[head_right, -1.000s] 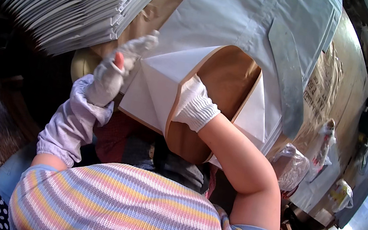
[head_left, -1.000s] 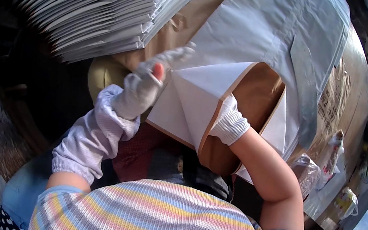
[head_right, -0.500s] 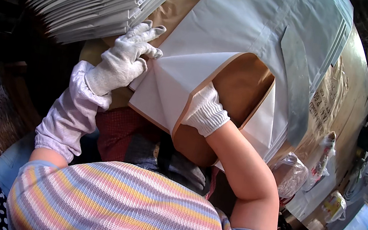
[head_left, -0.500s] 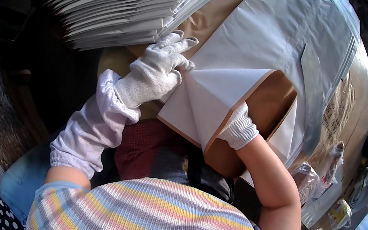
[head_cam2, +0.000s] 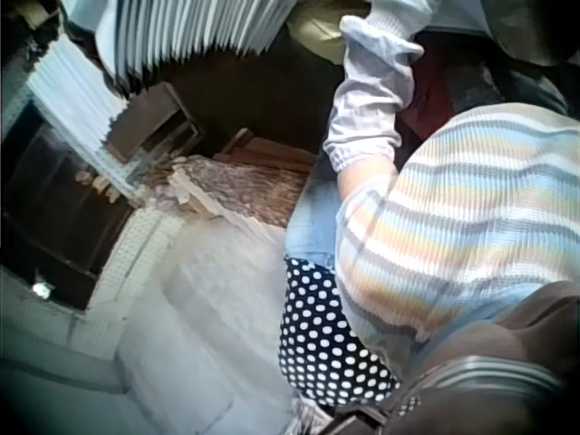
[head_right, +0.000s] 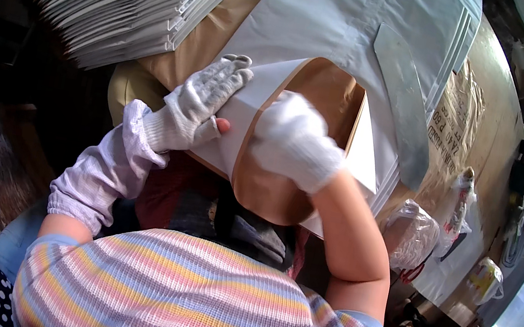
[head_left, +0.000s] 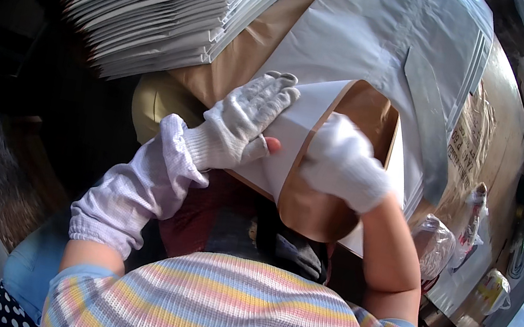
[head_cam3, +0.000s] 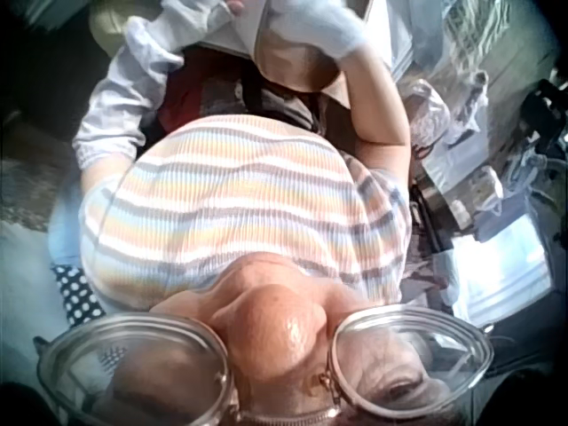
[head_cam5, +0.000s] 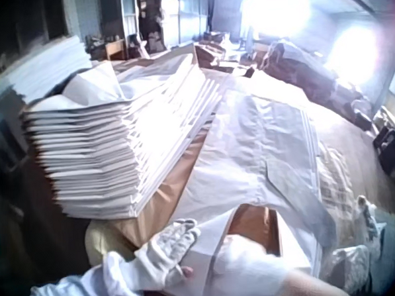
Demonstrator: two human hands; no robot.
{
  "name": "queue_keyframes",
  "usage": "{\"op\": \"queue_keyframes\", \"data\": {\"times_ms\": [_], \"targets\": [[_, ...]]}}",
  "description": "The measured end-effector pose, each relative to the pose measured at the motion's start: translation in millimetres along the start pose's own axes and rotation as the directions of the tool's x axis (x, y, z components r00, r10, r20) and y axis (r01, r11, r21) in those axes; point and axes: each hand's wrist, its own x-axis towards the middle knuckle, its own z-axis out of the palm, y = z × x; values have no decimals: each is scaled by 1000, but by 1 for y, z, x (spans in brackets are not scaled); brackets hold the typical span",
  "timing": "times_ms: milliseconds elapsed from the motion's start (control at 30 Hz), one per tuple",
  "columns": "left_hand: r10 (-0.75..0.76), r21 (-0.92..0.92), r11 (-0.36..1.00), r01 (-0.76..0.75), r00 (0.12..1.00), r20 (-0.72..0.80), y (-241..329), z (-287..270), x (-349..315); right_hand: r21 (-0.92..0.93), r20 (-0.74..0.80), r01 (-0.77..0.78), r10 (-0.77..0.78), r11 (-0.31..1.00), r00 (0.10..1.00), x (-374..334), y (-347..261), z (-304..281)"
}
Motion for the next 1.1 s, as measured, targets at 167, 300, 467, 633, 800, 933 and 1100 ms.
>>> {"op": "queue_keyframes", "data": {"times_ms": [167,300,467,633,800,933,1100], "targets": [[-19,212,977,3,997,73,10,10,4,297,-328,-379,467,876,821,-2,58,-17],[-37,298,955,-4,990,134,9,13,3,157,-386,-213,259,964,885,18,62,11],[-261,391,911,129,915,306,32,8,16,312,-286,-215,307,926,908,8,62,6],[-294,453,888,75,851,436,37,10,32,497,-277,-622,789,606,548,-66,134,-38],[-137,349,937,-13,906,400,29,24,66,102,-76,-893,899,438,432,-103,180,-20],[51,278,945,-169,921,386,12,29,94,262,-126,-901,938,346,323,-109,188,-17],[145,305,902,-306,879,454,2,27,127,520,-377,-724,883,452,280,-120,173,-29]]}}
